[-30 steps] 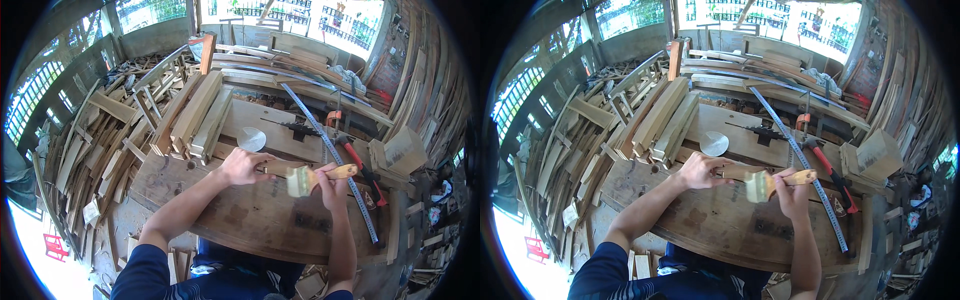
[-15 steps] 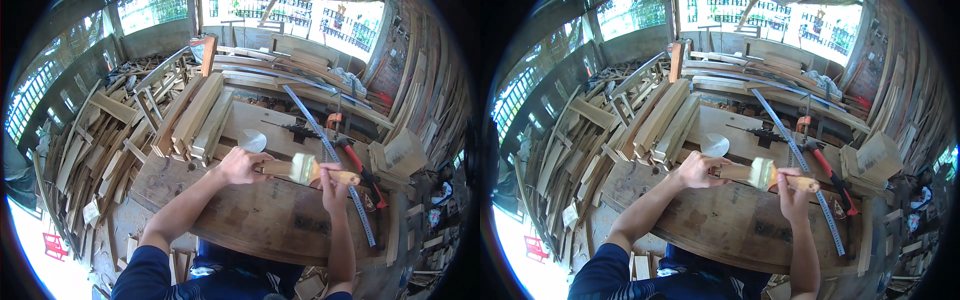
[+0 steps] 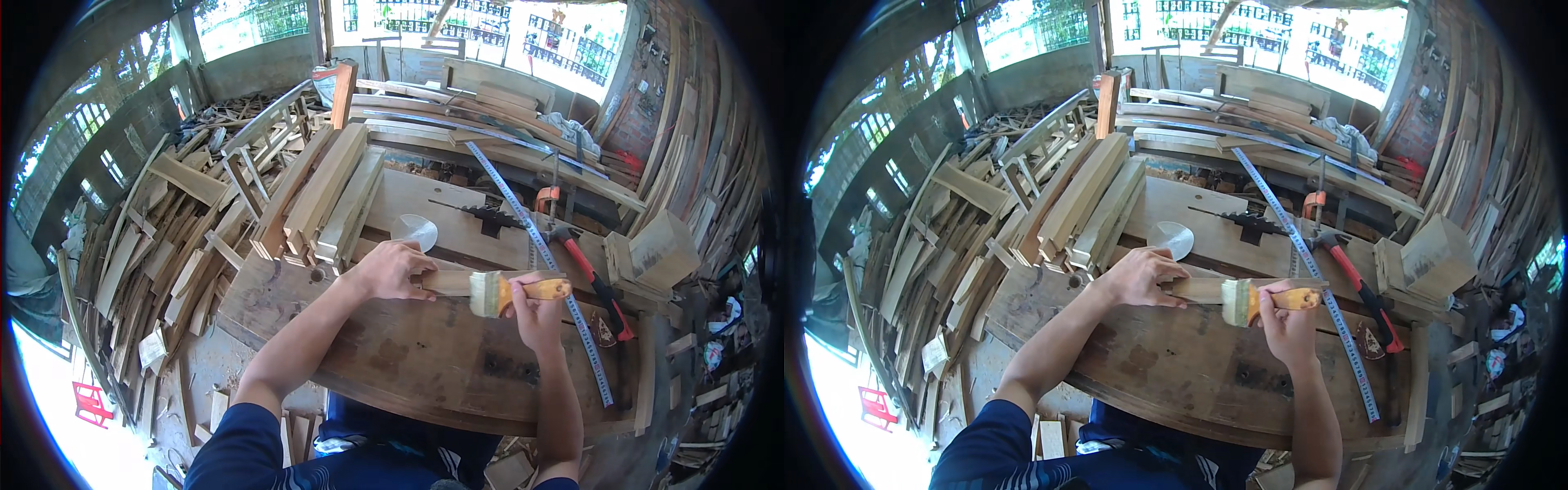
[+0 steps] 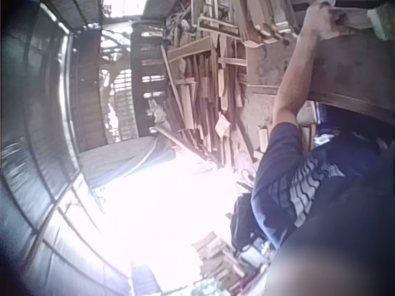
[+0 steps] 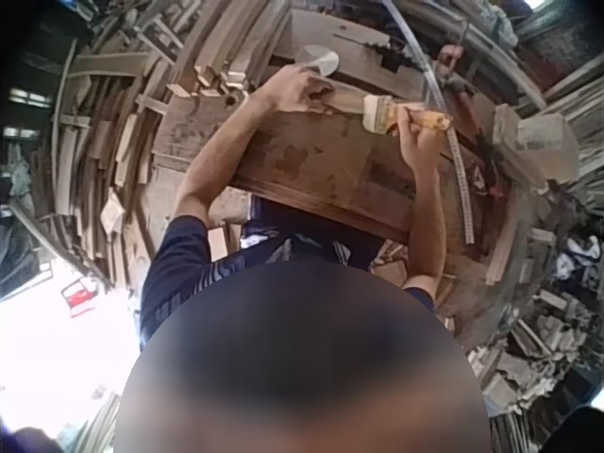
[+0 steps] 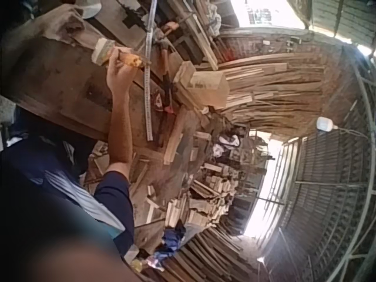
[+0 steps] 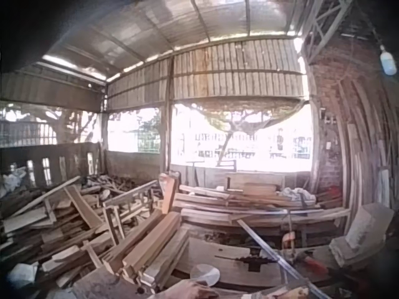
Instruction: Sanding a piece of wood and then applying a liquid finish using a brush.
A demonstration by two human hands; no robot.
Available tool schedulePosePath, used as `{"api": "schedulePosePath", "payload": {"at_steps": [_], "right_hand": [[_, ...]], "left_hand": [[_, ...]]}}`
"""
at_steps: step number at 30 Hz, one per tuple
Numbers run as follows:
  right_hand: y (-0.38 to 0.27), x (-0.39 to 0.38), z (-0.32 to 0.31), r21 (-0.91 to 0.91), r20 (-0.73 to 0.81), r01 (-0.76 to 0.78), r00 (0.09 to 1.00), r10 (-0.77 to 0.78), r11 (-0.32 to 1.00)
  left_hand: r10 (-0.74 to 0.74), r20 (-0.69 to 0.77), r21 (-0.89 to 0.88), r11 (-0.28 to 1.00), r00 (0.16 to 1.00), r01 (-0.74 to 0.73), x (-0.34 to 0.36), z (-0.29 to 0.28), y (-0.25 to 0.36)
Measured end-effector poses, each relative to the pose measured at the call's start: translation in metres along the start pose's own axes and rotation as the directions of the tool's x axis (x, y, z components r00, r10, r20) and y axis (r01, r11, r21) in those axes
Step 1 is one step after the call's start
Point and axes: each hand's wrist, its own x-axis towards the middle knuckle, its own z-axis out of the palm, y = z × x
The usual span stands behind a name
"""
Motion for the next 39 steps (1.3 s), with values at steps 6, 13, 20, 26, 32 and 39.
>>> {"api": "schedulePosePath", "payload": {"at_steps": [6, 13, 20, 26, 32, 39], "right_hand": [[0.004, 0.005, -0.003, -0.126, -0.166, 0.076, 0.981, -0.097, 0.989], [0.001, -0.003, 0.005, -0.059, 0.061, 0.046, 0.997, -0.042, 0.997], [0.006, 0.003, -0.003, -0.035, -0.171, 0.023, 0.985, -0.028, 0.999], [0.006, -0.002, -0.005, 0.048, 0.029, -0.077, 0.997, 0.076, 0.996], [0.007, 0.003, 0.004, 0.06, -0.147, 0.038, 0.989, -0.029, 0.997], [0.0, -0.004, 0.004, 0.077, 0.102, 0.007, 0.995, -0.015, 0.997]], "left_hand": [[-0.015, 0.068, -0.021, 1.0, 0.998, 0.017, 0.001, -0.004, 0.004], [0.037, -0.122, -0.053, 0.998, 0.992, -0.044, 0.001, 0.009, 0.018], [0.051, -0.068, -0.011, 0.999, 0.996, -0.052, 0.002, 0.011, 0.02], [0.058, -0.037, 0.036, 0.998, 0.998, -0.056, -0.002, -0.007, 0.009], [0.1, -0.009, -0.031, 0.994, 0.995, -0.101, 0.001, -0.006, 0.005], [0.084, 0.037, -0.096, 0.992, 0.996, -0.08, -0.001, 0.011, 0.017]]}}
